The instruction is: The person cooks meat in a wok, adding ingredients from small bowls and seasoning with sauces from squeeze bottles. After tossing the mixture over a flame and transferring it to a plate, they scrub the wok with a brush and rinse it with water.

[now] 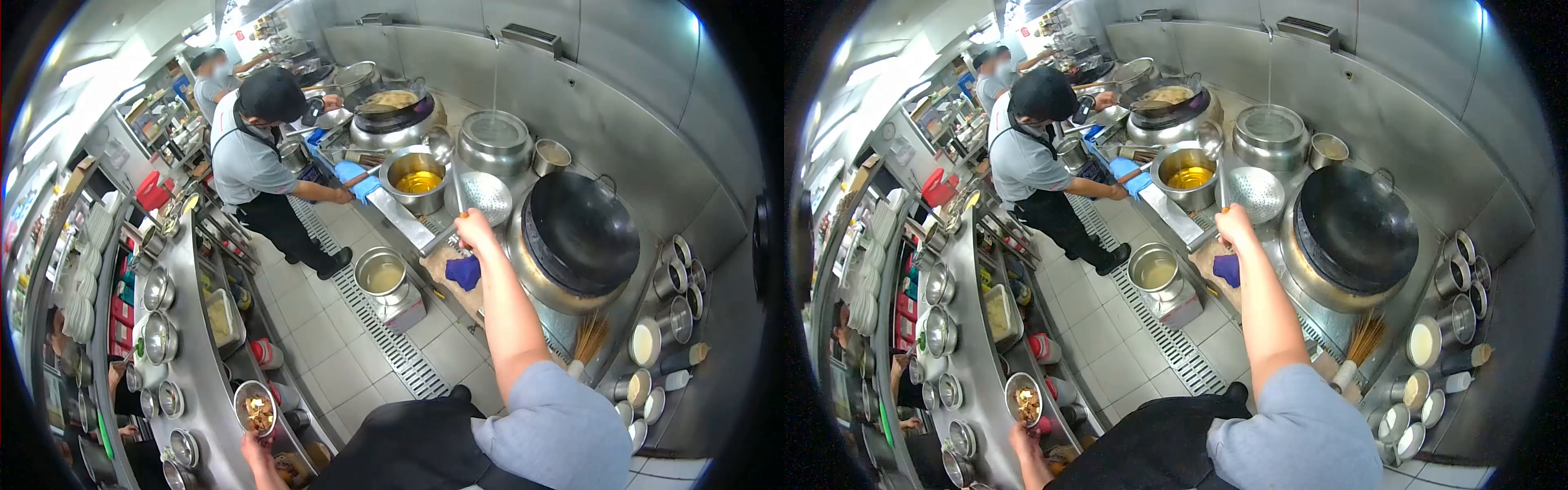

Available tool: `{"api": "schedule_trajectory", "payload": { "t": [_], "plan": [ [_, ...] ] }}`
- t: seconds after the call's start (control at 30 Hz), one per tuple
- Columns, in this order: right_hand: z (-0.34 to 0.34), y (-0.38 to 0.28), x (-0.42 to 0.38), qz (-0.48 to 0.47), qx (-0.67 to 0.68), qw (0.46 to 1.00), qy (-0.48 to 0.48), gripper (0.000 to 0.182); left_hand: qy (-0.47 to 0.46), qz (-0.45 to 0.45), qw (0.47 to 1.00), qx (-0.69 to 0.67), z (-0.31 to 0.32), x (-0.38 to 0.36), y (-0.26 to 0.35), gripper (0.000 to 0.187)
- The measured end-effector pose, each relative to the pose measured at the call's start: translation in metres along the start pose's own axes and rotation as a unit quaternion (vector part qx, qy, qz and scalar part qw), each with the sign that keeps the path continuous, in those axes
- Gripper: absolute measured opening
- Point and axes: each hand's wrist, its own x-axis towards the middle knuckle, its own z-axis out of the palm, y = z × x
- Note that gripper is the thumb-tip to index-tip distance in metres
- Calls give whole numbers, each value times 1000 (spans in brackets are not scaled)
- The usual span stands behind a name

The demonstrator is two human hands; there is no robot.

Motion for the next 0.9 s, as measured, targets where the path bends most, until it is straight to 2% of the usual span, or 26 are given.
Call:
{"api": "schedule_trajectory", "payload": {
  "t": [0.1, 0.17, 0.23, 0.3, 0.33, 0.4, 0.63, 0.7, 0.73, 0.77, 0.83, 0.9],
  "plan": [
    [13, -19, 18, 12, -48, 998, -38, 20, -11, 22, 1000, -2, 6, -12, -11, 6],
    [21, -26, 30, 56, -104, 990, -82, 17, -26, 34, 999, -14, 9, -21, -17, 5],
    [24, -26, 37, 55, -100, 990, -80, 12, -32, 33, 999, -13, 12, -30, -24, 4],
    [22, -19, 50, 92, -36, 984, -148, 12, -41, 33, 999, 0, 14, -38, -30, 3],
    [17, -23, 48, 89, -39, 984, -150, 12, -36, 27, 999, -1, 18, -45, -32, 3],
    [5, -25, 40, 120, 55, 979, -157, 15, -30, 20, 999, -5, 22, -54, -39, 3],
    [-53, -28, 21, 90, 109, 982, -130, 13, -66, 16, 997, 23, 69, -57, -44, 3],
    [-73, -23, 18, 90, 222, 957, -164, 9, -98, 19, 995, 24, 92, -52, -41, 3],
    [-88, -25, 11, 125, 287, 930, -192, 6, -122, 27, 992, 28, 105, -51, -39, 3],
    [-101, -24, 5, 126, 292, 932, -176, 6, -147, 29, 988, 34, 118, -50, -37, 3],
    [-130, -18, -12, 163, 421, 865, -220, 7, -196, 33, 979, 47, 144, -49, -34, 3],
    [-161, -10, -54, 116, 447, 860, -218, 8, -223, 29, 972, 70, 174, -53, -28, 2]
  ]
}}
